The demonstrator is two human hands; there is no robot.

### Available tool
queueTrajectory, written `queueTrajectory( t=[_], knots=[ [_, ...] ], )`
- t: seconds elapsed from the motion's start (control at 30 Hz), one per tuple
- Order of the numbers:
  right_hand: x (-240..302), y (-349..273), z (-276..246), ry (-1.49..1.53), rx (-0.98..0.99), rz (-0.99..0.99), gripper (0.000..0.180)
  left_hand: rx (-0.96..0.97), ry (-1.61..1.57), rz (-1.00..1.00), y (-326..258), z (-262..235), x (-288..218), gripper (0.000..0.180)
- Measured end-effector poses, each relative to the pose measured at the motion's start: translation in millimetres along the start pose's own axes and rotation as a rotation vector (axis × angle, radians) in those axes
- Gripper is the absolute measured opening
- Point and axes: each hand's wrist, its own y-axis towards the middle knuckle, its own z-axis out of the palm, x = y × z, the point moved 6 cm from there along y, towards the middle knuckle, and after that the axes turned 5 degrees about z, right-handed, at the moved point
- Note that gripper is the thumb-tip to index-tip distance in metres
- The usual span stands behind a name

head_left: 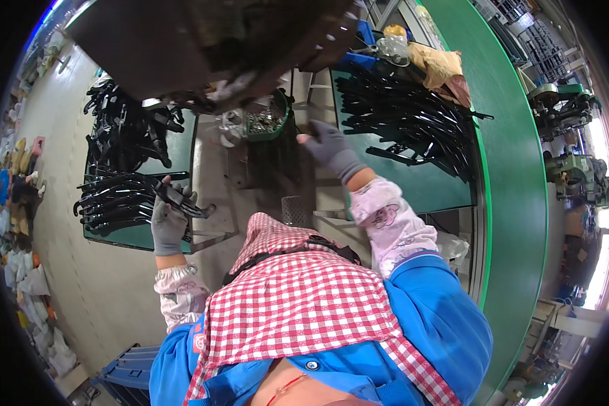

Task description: The person repeatedly picks up black plastic hanger parts from a table, inserts them into a press machine, and removes the assembled hangers. The person places the finished hangers into a white basket. The person also briefly handles a cardboard box during the process.

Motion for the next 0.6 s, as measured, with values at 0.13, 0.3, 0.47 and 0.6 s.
queueTrajectory(
  t=[0.13, 0.3, 0.47, 0.6],
  knots=[
    [-211.6, -14.0, -72.1, -0.226, -0.008, 0.509, 0.046, -0.172, 0.107, -0.068, -27.0, 19.3, 41.2, 0.047],
    [-398.5, -83.4, -165.6, -0.036, -0.541, 0.893, 0.059, -0.178, 0.395, -0.249, -55.5, 81.7, 91.2, 0.042],
    [-439.9, -61.5, -181.4, -0.078, -0.51, 1.194, 0.088, -0.08, 0.676, -0.472, -77.3, 130.7, 140.6, 0.055],
    [-450.5, -59.5, -164.1, -0.243, -0.364, 1.163, 0.071, 0.14, 0.786, -0.653, -65.9, 171.7, 168.1, 0.052]
  ],
)
